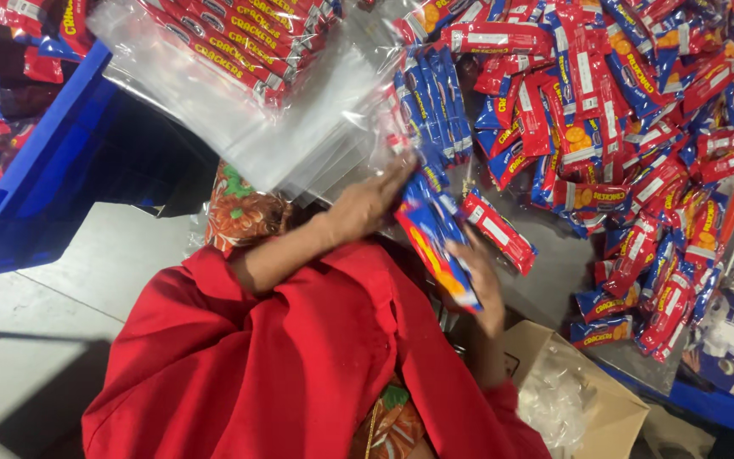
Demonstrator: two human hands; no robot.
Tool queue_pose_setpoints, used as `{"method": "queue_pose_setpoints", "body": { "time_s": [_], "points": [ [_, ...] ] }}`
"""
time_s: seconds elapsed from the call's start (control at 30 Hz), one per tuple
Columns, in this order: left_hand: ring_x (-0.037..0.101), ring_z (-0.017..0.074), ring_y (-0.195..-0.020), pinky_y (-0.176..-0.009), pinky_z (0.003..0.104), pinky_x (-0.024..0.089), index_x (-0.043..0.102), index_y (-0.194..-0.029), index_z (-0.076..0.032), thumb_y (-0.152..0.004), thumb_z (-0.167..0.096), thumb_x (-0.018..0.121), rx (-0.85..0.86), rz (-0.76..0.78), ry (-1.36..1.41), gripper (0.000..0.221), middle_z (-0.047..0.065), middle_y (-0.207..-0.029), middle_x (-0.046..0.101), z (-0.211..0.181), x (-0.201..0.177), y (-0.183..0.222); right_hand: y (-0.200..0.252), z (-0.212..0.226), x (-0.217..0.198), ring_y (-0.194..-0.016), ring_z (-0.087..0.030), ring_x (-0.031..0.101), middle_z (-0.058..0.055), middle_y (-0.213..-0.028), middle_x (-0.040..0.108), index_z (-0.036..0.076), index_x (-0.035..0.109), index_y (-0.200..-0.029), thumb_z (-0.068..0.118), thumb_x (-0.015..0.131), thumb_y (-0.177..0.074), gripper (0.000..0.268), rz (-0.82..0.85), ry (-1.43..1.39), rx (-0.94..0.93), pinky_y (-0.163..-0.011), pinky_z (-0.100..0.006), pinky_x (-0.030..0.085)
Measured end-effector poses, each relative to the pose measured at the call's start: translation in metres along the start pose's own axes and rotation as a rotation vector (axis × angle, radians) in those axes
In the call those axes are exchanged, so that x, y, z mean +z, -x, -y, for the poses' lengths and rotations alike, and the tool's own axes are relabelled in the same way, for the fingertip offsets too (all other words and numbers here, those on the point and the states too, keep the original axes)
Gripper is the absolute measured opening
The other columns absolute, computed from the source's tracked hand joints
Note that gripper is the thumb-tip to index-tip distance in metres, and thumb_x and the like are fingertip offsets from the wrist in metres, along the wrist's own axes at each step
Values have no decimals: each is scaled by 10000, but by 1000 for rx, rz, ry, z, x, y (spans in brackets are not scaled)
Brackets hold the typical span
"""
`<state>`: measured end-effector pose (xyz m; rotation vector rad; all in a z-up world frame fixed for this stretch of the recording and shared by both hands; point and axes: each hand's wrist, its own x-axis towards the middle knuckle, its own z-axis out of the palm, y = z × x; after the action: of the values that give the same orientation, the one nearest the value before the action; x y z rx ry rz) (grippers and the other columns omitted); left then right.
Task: The person sits on the floor and packs small red and blue snack packets into clear plastic bags. They pick up packets from a pile, place them into bags, and set the filled bags aside on the table.
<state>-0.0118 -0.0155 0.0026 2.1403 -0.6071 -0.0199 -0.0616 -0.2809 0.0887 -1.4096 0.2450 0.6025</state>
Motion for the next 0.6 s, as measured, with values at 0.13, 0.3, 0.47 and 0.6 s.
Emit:
{"method": "queue_pose_setpoints", "body": {
  "time_s": [0.13,0.3,0.47,0.6],
  "points": [
    [653,405,-1168,-890,405,581,216,-1627,-15,-878,-75,690,215,-306,-210,889,153,-1724,149,-13,7,-2,-83,2,47,-924,-175,664,-110,-1109,648,-54,505,-1443,223,738,-967,598,-9,-86,-194,-787,-308,551],
    [637,398,-1060,-925,455,560,346,-1568,9,-903,-36,646,145,-323,-428,731,183,-1669,288,17,-2,-2,-117,-2,36,-1172,-201,647,-87,-1356,666,53,527,-1501,353,597,-1054,542,-109,656,-352,-970,-319,512],
    [627,425,-1222,-1019,464,544,479,-1414,23,-870,17,623,146,-430,-272,563,209,-1602,390,35,1,12,-29,-10,-72,-1184,-371,599,-204,-1307,641,89,649,-1370,362,784,-849,603,-638,1412,-587,-992,-463,474],
    [617,431,-1262,-1005,466,560,505,-1357,29,-887,53,612,80,-408,-126,483,202,-1571,425,30,5,18,20,-24,-111,-1029,-285,678,-127,-1173,690,155,636,-1417,407,777,-890,601,-712,1109,-232,-913,-369,519]
  ]
}}
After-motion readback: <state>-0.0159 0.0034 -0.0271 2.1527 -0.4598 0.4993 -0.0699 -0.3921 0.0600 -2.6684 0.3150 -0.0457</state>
